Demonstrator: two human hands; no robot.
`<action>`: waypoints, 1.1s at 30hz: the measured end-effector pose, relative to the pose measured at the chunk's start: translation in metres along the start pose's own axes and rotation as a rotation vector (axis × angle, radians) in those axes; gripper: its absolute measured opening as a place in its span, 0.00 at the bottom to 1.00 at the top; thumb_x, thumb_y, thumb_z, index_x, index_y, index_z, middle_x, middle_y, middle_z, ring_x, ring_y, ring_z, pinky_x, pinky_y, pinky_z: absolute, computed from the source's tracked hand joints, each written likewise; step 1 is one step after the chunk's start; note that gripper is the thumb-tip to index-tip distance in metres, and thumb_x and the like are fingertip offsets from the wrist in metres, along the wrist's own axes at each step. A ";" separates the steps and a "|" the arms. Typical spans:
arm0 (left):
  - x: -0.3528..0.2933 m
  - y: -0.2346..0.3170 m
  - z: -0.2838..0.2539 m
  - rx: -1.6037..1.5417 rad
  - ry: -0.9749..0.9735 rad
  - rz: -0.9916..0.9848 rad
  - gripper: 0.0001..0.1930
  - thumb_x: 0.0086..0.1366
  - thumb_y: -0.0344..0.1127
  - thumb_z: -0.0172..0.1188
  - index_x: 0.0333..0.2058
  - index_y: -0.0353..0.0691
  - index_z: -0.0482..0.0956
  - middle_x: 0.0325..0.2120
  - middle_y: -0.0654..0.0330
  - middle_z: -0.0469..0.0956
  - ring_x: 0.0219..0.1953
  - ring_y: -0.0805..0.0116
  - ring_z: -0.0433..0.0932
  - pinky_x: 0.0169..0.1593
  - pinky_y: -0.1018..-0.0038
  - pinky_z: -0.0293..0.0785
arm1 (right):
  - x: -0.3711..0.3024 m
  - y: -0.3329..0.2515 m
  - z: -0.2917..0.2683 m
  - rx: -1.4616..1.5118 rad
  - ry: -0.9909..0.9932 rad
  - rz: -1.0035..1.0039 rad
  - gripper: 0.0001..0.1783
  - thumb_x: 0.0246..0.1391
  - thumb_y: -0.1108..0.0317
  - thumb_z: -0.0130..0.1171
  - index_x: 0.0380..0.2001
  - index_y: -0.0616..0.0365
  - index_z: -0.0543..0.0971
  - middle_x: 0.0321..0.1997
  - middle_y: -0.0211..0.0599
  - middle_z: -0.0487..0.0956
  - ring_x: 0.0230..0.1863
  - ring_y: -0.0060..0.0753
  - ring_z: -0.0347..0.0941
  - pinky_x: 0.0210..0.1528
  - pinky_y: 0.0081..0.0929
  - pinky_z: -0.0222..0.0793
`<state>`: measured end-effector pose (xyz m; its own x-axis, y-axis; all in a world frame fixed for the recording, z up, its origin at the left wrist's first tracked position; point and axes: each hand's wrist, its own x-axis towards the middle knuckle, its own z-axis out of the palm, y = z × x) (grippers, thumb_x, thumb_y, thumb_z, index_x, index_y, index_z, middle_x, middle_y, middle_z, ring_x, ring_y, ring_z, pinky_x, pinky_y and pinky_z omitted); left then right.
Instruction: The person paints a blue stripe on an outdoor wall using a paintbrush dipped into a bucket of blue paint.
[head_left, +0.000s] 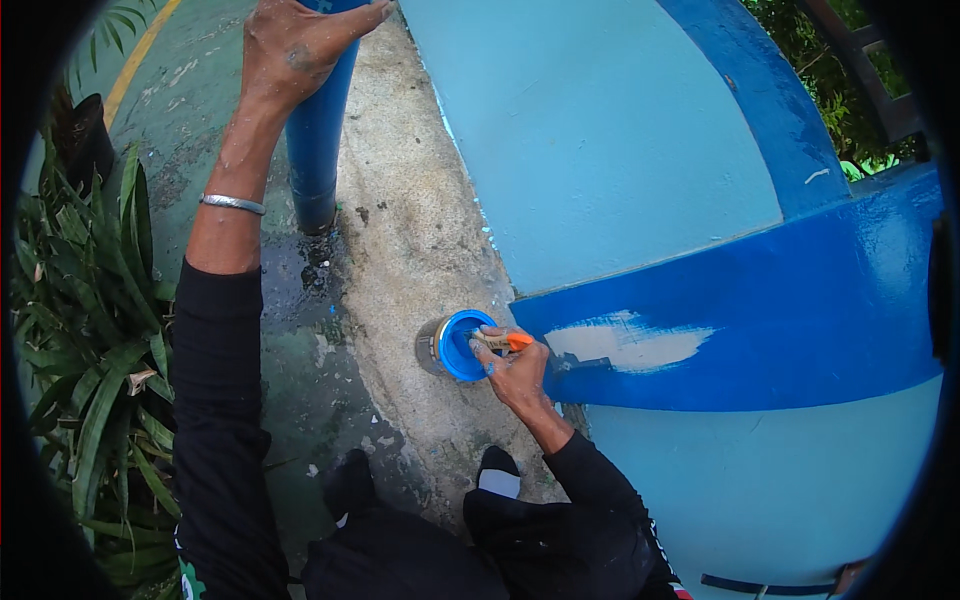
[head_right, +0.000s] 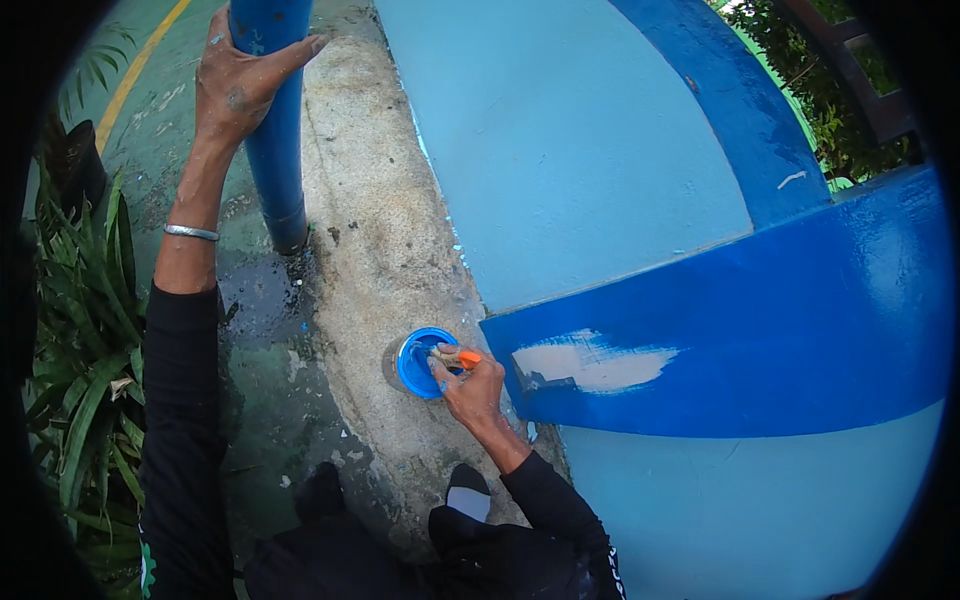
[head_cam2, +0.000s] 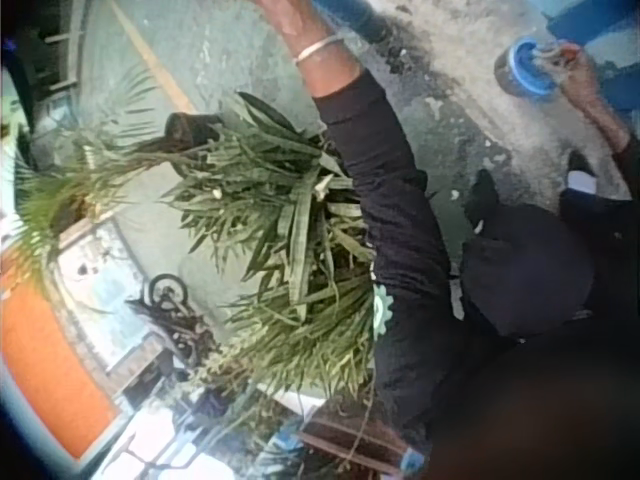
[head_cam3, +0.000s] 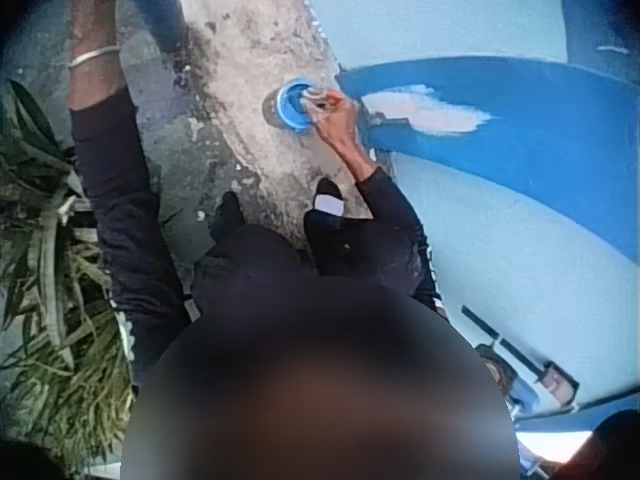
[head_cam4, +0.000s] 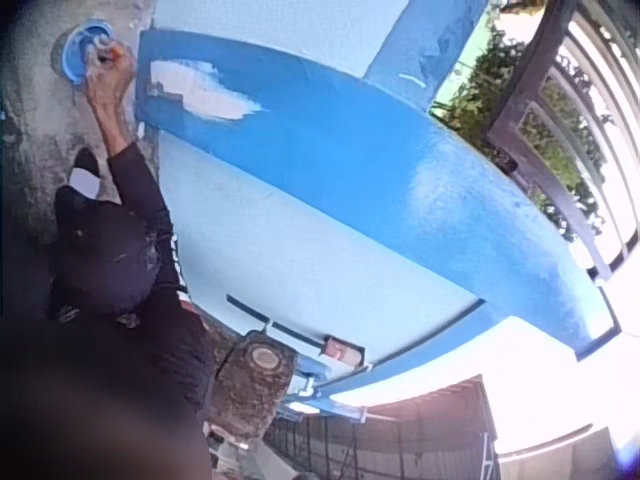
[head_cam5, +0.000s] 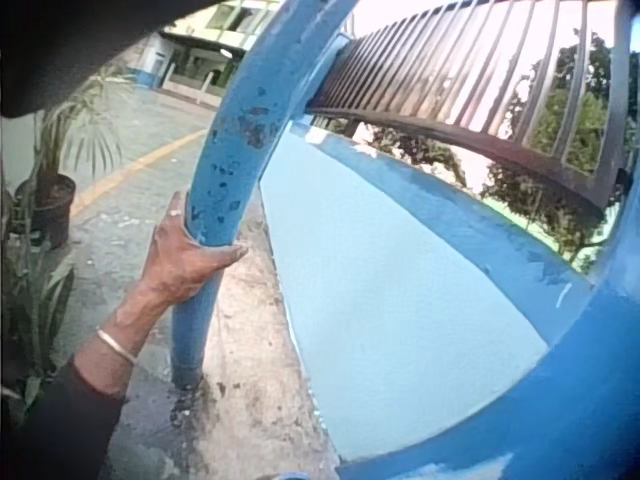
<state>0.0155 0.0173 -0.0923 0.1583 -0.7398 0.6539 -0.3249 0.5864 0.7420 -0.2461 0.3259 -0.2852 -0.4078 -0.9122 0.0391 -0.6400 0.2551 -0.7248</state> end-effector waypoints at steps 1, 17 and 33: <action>0.001 -0.001 0.001 0.000 -0.002 -0.002 0.40 0.51 0.40 0.81 0.57 0.27 0.69 0.44 0.44 0.83 0.46 0.54 0.85 0.53 0.61 0.82 | 0.000 0.002 0.001 -0.033 -0.008 -0.031 0.17 0.52 0.64 0.77 0.43 0.61 0.89 0.39 0.44 0.89 0.38 0.30 0.86 0.40 0.31 0.81; -0.003 0.003 0.008 -0.070 0.006 -0.040 0.45 0.51 0.39 0.81 0.64 0.32 0.66 0.55 0.39 0.77 0.59 0.50 0.79 0.63 0.59 0.76 | -0.025 0.028 -0.052 0.243 0.396 0.191 0.15 0.50 0.73 0.76 0.40 0.68 0.85 0.36 0.40 0.86 0.36 0.26 0.82 0.41 0.28 0.79; 0.007 -0.061 0.020 0.087 -0.025 0.012 0.40 0.57 0.57 0.74 0.64 0.42 0.74 0.48 0.50 0.85 0.47 0.53 0.87 0.56 0.54 0.82 | -0.065 -0.138 -0.251 -0.807 0.846 -0.883 0.18 0.56 0.79 0.68 0.48 0.51 0.82 0.48 0.41 0.77 0.48 0.41 0.74 0.48 0.38 0.74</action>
<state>0.0177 -0.0297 -0.1359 0.1311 -0.7412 0.6584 -0.4066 0.5655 0.7176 -0.2944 0.4306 -0.0148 0.2316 -0.4807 0.8458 -0.9461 0.0911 0.3109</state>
